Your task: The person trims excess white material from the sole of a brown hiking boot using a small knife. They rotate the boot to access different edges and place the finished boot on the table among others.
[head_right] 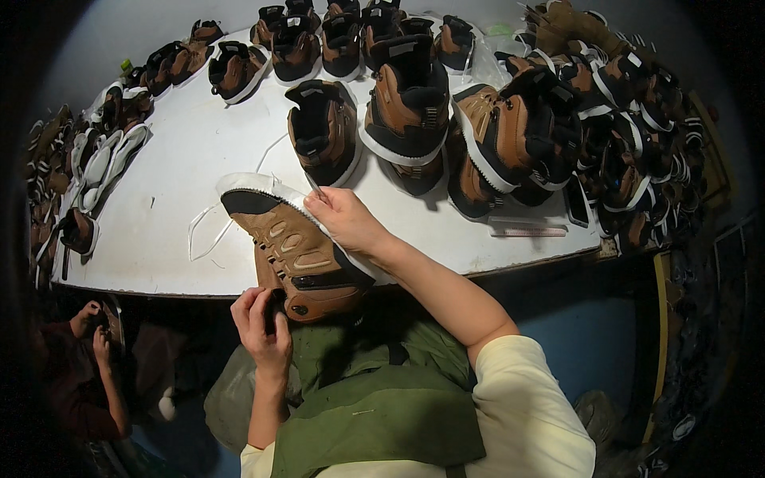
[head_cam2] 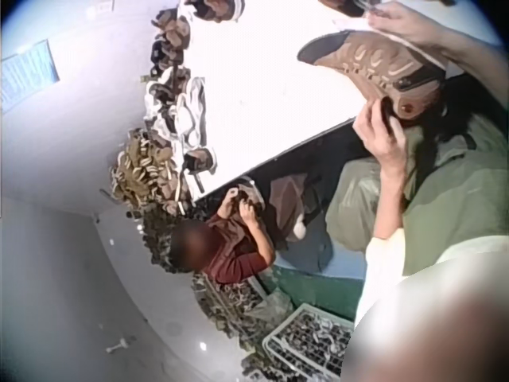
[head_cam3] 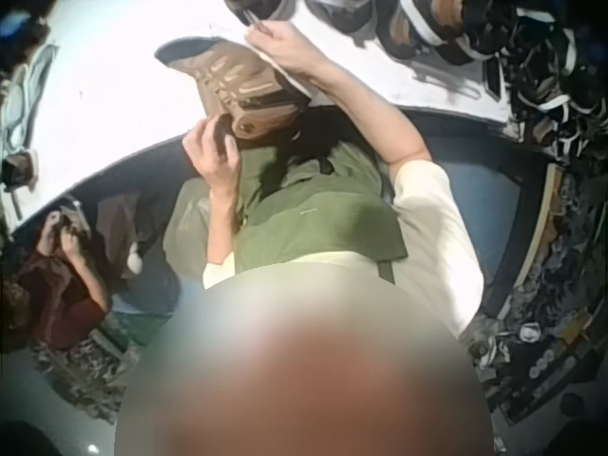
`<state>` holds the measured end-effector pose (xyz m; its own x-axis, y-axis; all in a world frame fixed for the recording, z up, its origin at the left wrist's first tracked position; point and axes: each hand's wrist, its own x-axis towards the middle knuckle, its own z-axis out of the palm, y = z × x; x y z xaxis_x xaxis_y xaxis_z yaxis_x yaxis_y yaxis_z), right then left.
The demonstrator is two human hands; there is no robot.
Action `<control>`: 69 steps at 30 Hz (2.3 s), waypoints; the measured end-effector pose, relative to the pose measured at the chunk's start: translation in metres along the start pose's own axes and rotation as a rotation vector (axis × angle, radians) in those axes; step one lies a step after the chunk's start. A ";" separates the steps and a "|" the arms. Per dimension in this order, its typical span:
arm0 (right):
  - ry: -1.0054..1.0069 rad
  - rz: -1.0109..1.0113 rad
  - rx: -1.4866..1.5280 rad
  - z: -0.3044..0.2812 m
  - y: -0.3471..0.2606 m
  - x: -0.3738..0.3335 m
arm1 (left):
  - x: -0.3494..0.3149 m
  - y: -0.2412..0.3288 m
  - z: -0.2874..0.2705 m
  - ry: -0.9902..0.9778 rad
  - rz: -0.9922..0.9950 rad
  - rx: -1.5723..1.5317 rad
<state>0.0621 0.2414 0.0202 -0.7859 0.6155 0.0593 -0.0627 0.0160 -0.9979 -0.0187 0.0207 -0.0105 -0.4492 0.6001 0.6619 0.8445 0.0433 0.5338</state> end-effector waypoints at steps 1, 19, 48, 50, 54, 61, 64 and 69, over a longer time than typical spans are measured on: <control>0.004 -0.002 0.001 0.001 0.000 0.001 | -0.001 -0.003 0.001 -0.007 -0.017 -0.008; -0.039 0.011 -0.162 -0.004 -0.001 -0.004 | -0.006 -0.006 0.003 0.025 -0.028 -0.046; 0.293 -0.317 -0.643 -0.005 -0.027 -0.031 | 0.011 0.039 -0.011 -0.096 0.296 0.047; 0.283 -0.223 -0.566 -0.005 -0.028 -0.031 | 0.012 0.042 -0.011 -0.098 0.292 0.058; 0.245 -0.158 -0.354 -0.005 -0.024 -0.028 | 0.010 0.041 -0.011 -0.094 0.288 0.057; 0.180 -0.069 -0.335 -0.009 -0.031 -0.022 | 0.012 0.040 -0.013 -0.105 0.270 0.052; 0.172 0.045 -0.070 -0.006 -0.031 -0.020 | 0.012 0.038 -0.012 -0.102 0.258 0.039; 0.185 0.031 0.160 -0.003 -0.020 -0.019 | 0.013 0.037 -0.012 -0.099 0.216 -0.009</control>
<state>0.0798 0.2315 0.0394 -0.6637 0.7480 0.0080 -0.1483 -0.1211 -0.9815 0.0031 0.0205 0.0234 -0.2273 0.6699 0.7068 0.9149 -0.1018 0.3907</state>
